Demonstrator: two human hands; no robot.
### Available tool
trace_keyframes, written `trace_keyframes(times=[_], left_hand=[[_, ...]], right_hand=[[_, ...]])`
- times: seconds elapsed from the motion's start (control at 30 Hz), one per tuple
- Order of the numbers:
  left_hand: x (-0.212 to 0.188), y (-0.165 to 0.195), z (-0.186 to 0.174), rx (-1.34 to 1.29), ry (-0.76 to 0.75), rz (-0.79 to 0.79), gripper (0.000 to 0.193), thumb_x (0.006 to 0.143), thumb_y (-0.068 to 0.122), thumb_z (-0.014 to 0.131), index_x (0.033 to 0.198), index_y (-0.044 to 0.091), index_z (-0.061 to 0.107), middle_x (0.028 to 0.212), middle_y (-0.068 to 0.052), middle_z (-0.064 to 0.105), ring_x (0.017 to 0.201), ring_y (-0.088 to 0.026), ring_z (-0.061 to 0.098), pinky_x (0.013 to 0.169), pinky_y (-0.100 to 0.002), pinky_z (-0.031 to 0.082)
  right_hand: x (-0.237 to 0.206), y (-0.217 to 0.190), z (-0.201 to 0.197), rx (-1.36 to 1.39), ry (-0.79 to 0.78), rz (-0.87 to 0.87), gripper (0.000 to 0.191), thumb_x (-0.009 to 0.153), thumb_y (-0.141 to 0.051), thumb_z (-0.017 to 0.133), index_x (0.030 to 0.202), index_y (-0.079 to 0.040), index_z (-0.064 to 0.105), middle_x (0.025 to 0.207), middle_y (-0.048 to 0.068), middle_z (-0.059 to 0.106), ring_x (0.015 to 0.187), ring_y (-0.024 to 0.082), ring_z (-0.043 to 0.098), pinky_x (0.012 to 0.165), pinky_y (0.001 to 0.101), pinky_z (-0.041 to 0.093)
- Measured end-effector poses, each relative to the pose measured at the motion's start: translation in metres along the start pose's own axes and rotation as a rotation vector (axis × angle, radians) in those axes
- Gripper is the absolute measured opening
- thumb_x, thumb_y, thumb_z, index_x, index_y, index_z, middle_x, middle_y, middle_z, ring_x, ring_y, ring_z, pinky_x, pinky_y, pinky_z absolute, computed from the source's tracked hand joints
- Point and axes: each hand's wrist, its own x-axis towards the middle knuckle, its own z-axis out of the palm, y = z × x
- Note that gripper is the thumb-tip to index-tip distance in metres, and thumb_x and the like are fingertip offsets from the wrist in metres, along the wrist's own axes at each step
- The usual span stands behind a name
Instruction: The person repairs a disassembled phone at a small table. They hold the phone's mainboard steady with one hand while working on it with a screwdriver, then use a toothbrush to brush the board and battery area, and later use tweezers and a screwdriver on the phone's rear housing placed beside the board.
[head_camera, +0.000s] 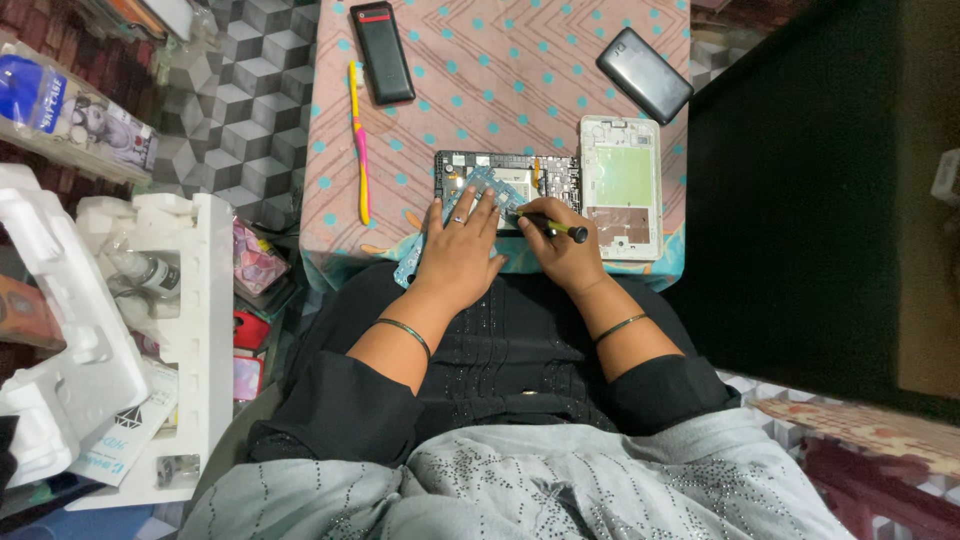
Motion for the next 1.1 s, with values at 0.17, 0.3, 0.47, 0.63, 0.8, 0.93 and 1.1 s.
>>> trace_keyframes(times=[0.17, 0.3, 0.47, 0.63, 0.8, 0.93, 1.1], left_hand=[[0.001, 0.0, 0.0, 0.008, -0.005, -0.001, 0.069, 0.089, 0.043, 0.067, 0.145, 0.005, 0.052, 0.161, -0.01, 0.037, 0.151, -0.03, 0.025, 0.118, -0.062, 0.02], [0.001, 0.001, -0.002, 0.014, -0.017, -0.004, 0.07, 0.089, 0.042, 0.067, 0.146, 0.005, 0.051, 0.161, -0.01, 0.036, 0.151, -0.03, 0.024, 0.118, -0.062, 0.019], [0.0, 0.0, -0.003, 0.0, -0.029, -0.002, 0.071, 0.089, 0.041, 0.068, 0.147, 0.005, 0.05, 0.162, -0.01, 0.035, 0.152, -0.03, 0.024, 0.119, -0.062, 0.019], [0.001, 0.001, -0.003, 0.01, -0.02, 0.0, 0.072, 0.088, 0.041, 0.069, 0.147, 0.005, 0.05, 0.161, -0.01, 0.035, 0.151, -0.03, 0.024, 0.118, -0.062, 0.019], [0.0, 0.0, -0.002, 0.009, -0.002, 0.01, 0.07, 0.088, 0.042, 0.069, 0.145, 0.005, 0.052, 0.161, -0.011, 0.037, 0.151, -0.031, 0.025, 0.117, -0.063, 0.02], [0.0, 0.0, -0.001, 0.001, 0.004, 0.01, 0.068, 0.089, 0.042, 0.069, 0.144, 0.005, 0.054, 0.16, -0.011, 0.038, 0.151, -0.031, 0.026, 0.117, -0.063, 0.021], [-0.001, 0.0, -0.002, -0.001, 0.011, 0.015, 0.068, 0.088, 0.041, 0.069, 0.143, 0.004, 0.054, 0.16, -0.012, 0.038, 0.151, -0.031, 0.027, 0.117, -0.063, 0.021]], right_hand=[[0.0, -0.003, -0.003, -0.015, -0.015, 0.025, 0.015, 0.095, -0.011, 0.074, 0.108, -0.005, 0.068, 0.099, 0.011, 0.074, 0.093, 0.024, 0.076, 0.078, 0.0319, 0.059], [-0.001, -0.006, -0.004, 0.008, -0.041, 0.044, 0.016, 0.094, -0.01, 0.074, 0.108, -0.005, 0.069, 0.1, 0.011, 0.075, 0.093, 0.023, 0.076, 0.079, 0.0321, 0.059], [-0.001, -0.007, -0.004, 0.052, -0.047, 0.027, 0.015, 0.094, -0.009, 0.073, 0.108, -0.005, 0.068, 0.101, 0.01, 0.075, 0.094, 0.022, 0.077, 0.08, 0.0319, 0.059], [-0.001, -0.007, -0.004, 0.029, -0.058, 0.032, 0.015, 0.095, -0.01, 0.073, 0.108, -0.005, 0.068, 0.1, 0.01, 0.075, 0.092, 0.022, 0.077, 0.079, 0.0317, 0.059], [-0.001, -0.007, -0.003, 0.022, -0.014, 0.025, 0.015, 0.095, -0.009, 0.073, 0.108, -0.005, 0.068, 0.101, 0.011, 0.076, 0.095, 0.024, 0.077, 0.08, 0.0329, 0.059], [-0.002, -0.002, -0.003, 0.033, -0.021, 0.05, 0.014, 0.095, -0.009, 0.071, 0.108, -0.004, 0.068, 0.1, 0.011, 0.076, 0.094, 0.023, 0.077, 0.08, 0.0329, 0.059], [-0.005, 0.01, -0.002, 0.142, -0.024, 0.096, 0.013, 0.097, -0.008, 0.067, 0.109, -0.003, 0.066, 0.101, 0.011, 0.076, 0.096, 0.021, 0.076, 0.082, 0.0325, 0.058]])
